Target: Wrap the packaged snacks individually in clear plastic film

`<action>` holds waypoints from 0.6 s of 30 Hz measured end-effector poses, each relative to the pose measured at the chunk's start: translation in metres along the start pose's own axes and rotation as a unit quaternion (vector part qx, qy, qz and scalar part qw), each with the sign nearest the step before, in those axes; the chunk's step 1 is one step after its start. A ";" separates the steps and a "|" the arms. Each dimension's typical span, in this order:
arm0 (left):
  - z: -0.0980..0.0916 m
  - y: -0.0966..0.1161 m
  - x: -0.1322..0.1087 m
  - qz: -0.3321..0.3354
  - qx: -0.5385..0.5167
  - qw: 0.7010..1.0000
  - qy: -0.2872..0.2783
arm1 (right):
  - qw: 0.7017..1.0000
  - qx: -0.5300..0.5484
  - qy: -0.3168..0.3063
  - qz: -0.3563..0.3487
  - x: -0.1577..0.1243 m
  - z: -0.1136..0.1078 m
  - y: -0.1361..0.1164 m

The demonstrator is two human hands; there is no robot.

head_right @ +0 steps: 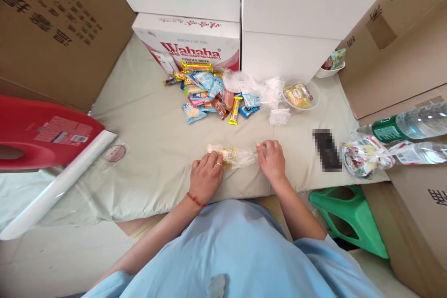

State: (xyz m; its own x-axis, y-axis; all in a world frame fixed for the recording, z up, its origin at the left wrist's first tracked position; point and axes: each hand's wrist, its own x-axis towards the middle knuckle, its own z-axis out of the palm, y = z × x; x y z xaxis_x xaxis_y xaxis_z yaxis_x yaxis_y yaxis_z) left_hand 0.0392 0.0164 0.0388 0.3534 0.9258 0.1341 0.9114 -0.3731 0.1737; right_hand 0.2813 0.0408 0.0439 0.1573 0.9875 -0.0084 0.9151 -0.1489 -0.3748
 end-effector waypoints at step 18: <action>0.001 -0.016 -0.010 0.024 -0.073 0.997 0.019 | 0.970 0.014 -0.172 -0.170 0.031 0.013 -0.137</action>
State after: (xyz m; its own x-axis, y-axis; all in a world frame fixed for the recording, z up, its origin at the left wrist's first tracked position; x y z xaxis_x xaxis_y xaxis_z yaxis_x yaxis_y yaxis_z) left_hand 0.0217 0.0129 0.0334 0.3850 0.9049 0.1814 0.8524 -0.4240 0.3061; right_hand 0.1565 0.0927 0.0831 -0.2888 0.9388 -0.1876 0.8814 0.1843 -0.4350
